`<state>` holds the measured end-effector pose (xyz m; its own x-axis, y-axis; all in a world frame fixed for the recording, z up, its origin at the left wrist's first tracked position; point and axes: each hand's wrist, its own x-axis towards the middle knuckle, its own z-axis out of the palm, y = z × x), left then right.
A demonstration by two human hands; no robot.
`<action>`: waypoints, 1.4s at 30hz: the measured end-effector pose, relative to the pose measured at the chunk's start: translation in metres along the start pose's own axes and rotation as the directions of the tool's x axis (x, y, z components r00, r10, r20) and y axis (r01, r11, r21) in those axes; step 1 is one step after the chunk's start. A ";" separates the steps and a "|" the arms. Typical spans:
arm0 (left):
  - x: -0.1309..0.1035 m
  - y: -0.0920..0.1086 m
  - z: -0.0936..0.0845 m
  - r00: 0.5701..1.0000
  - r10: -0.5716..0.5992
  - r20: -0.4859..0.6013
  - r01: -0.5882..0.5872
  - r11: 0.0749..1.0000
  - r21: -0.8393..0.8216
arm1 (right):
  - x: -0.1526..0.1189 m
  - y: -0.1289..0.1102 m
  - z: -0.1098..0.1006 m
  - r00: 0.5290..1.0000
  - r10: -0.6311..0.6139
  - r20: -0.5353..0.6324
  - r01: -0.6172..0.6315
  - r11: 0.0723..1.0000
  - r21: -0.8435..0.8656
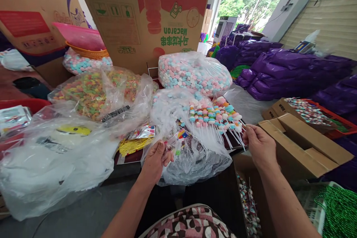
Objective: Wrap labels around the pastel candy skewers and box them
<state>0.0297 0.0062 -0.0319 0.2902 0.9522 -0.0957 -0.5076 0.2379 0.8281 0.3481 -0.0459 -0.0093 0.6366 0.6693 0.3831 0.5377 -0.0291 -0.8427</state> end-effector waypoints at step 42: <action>-0.004 0.010 -0.025 0.956 -0.066 0.285 -0.043 0.932 0.360 | -0.047 -0.043 -0.050 0.871 0.010 0.492 0.021 0.998 -0.057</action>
<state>0.0033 0.0092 -0.0365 0.5420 0.8403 0.0111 -0.1933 0.1117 0.9748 0.3226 -0.1130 0.0275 0.2875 0.9476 0.1391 0.5818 -0.0574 -0.8113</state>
